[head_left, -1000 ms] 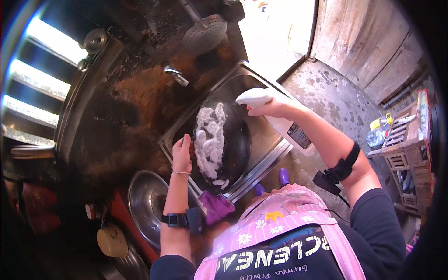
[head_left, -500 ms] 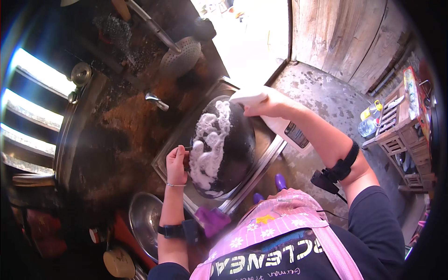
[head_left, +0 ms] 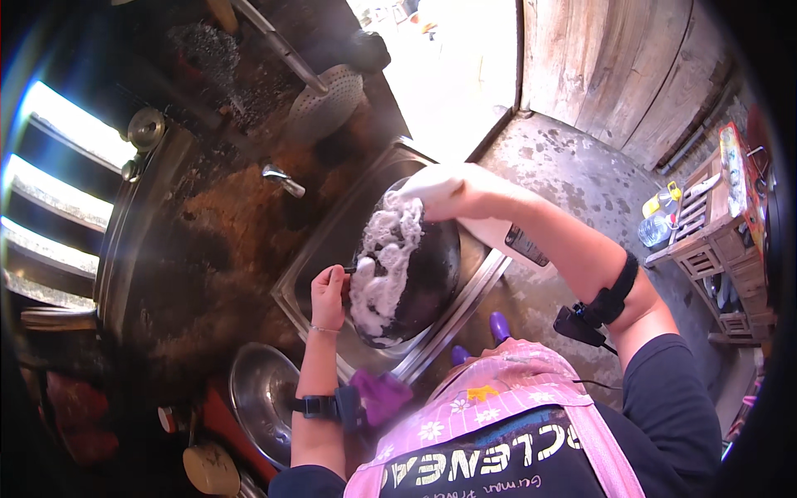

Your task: Cleaning the back of a black cooking pan using a spray cleaner and a purple cloth in a rustic kitchen sink area.

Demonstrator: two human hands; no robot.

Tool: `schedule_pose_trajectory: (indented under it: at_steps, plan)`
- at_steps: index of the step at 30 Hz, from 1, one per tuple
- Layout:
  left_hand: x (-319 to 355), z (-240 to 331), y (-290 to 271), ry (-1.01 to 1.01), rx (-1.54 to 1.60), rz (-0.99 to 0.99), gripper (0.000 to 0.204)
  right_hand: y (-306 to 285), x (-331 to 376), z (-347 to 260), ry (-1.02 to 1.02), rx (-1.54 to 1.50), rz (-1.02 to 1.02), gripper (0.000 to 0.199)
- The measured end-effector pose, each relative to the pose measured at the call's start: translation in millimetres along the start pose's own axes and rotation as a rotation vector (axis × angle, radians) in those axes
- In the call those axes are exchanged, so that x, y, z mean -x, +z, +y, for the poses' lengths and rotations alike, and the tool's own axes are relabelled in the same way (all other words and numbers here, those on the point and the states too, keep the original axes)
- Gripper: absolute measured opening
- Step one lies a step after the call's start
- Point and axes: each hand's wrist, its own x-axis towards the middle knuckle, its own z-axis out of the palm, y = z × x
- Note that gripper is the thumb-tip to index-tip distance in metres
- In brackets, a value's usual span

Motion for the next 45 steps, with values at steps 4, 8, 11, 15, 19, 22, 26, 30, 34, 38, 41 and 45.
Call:
schedule_pose_trajectory:
  at_steps: [4, 8, 11, 15, 19, 22, 26, 30, 34, 38, 41, 45]
  plan:
    - [1, -4, -10, -0.01, -0.008, 0.001, 0.023, 2, -4, 1, -0.029, 0.049, 0.027, 0.04]
    - [-1, -5, -18, -0.006, -0.043, -0.017, 0.023, 37, -8, -11, -0.039, 0.034, -0.094, 0.034]
    - [-6, -7, -18, 0.007, -0.05, -0.051, 0.023, 43, -14, -18, 0.01, 0.116, 0.01, 0.038]
    - [-9, -6, -19, 0.002, -0.048, -0.061, 0.02, 47, -14, -20, -0.085, -0.006, 0.013, 0.037]
    - [-7, -1, -14, 0.016, -0.057, -0.033, 0.02, 50, -17, -21, -0.039, 0.219, 0.065, 0.035]
    - [-10, -4, -17, 0.037, -0.044, -0.073, 0.02, 36, -17, -13, 0.086, 0.197, 0.044, 0.038]
    - [-8, -3, -24, 0.016, -0.066, -0.053, 0.019, 44, -11, -25, -0.026, 0.126, -0.089, 0.031]
    - [-14, -6, -25, 0.021, -0.066, -0.013, 0.019, 16, -17, 11, 0.076, 0.243, 0.118, 0.04]
    - [-15, -6, -25, 0.018, -0.052, -0.003, 0.019, -5, -13, 43, 0.117, -0.014, 0.047, 0.038]
    - [-13, -5, -33, 0.01, 0.02, 0.05, 0.018, -8, -12, 28, 0.296, -0.015, 0.144, 0.033]
    - [-15, -8, -40, -0.001, 0.026, 0.067, 0.018, -16, -13, 46, 0.446, -0.029, 0.206, 0.032]
    - [-22, -10, -35, -0.027, 0.029, 0.068, 0.019, -12, -22, 77, 0.124, -0.161, 0.108, 0.04]
